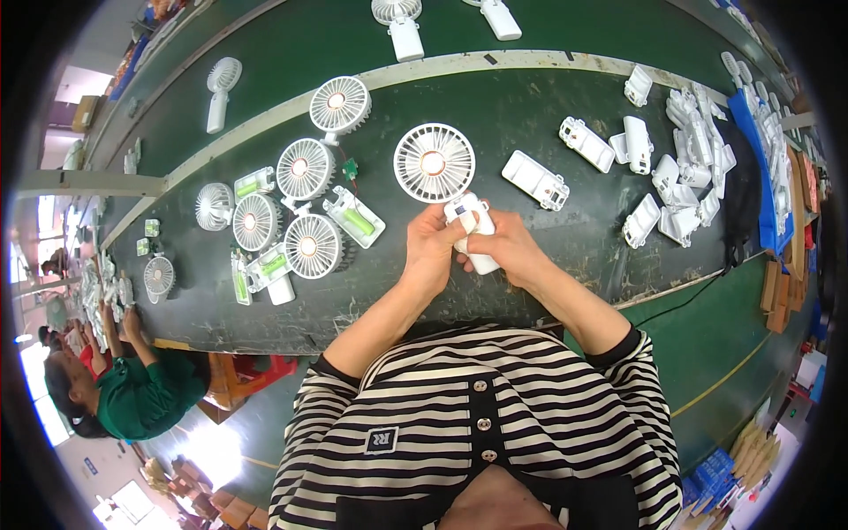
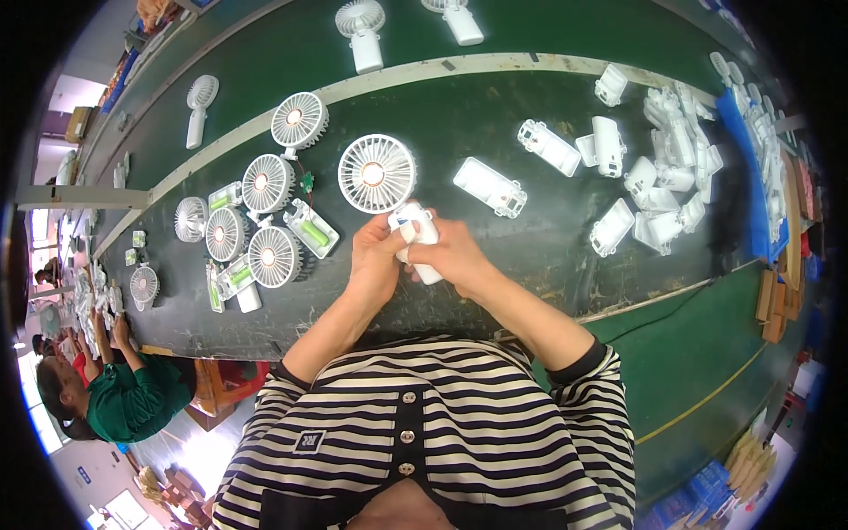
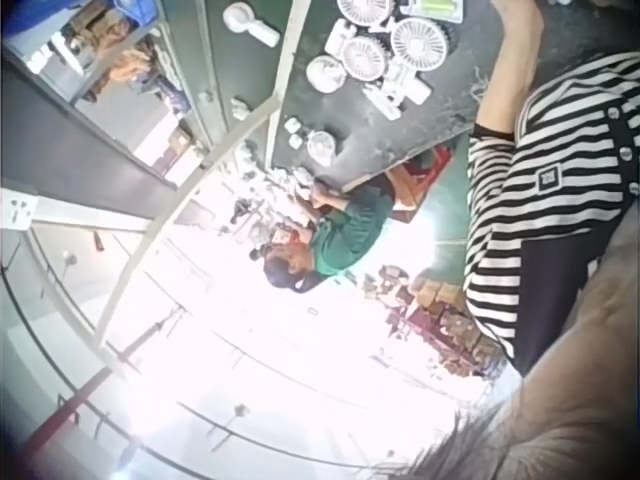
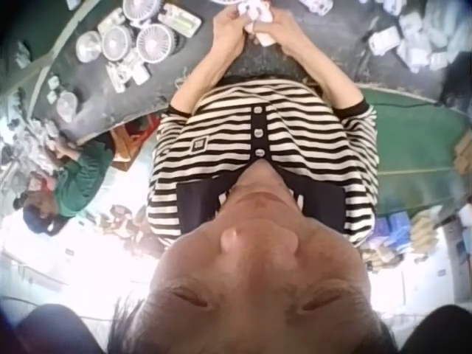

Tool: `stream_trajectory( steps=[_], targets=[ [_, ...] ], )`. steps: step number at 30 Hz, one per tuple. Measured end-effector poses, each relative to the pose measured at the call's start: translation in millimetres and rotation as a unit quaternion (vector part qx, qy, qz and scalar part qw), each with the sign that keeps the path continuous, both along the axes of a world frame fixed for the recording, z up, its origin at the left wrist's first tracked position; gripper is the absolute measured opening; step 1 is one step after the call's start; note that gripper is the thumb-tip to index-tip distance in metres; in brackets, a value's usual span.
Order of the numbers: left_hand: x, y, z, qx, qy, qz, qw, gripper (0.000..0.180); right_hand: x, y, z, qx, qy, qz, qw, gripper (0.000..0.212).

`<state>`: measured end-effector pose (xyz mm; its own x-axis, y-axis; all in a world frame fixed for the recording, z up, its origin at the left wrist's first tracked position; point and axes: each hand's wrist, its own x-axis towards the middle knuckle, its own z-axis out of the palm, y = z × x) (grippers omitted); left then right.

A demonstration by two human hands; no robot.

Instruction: The person assembles portable fans by inserting the circuit board and wires into the handle casing, snapping the handle cover into place by hand, and placing the assembled fans onto the conveyor belt.

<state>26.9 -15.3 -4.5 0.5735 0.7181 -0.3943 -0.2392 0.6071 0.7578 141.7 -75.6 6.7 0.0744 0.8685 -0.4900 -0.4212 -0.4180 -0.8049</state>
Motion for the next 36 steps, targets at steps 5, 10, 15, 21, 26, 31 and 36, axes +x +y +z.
stream_trajectory(
  steps=[5,10,15,21,26,31,36],
  targets=[
    [-11,20,13,-0.036,-0.016,-0.059,0.997,0.033,-4,13,-15,0.073,0.121,0.039,0.989,0.027],
    [-21,91,68,0.06,0.086,-0.063,0.992,0.025,-8,24,-38,0.193,-0.124,-0.018,0.973,0.025],
    [1,226,68,0.223,0.301,0.04,0.926,0.027,-20,26,-46,0.267,-0.37,-0.024,0.89,0.022],
    [3,357,10,0.434,0.476,0.148,0.75,0.056,-24,35,-51,0.244,-0.286,-0.064,0.924,0.02],
    [16,332,30,0.408,0.469,0.08,0.779,0.076,-16,37,-62,0.224,-0.296,-0.057,0.927,0.018],
    [-7,246,41,0.501,0.546,-0.12,0.66,0.099,-17,37,-63,0.214,-0.283,-0.053,0.933,0.019],
    [-13,196,32,0.488,0.625,-0.107,0.6,0.09,-23,35,-48,0.22,-0.268,-0.05,0.937,0.019]
  ],
)
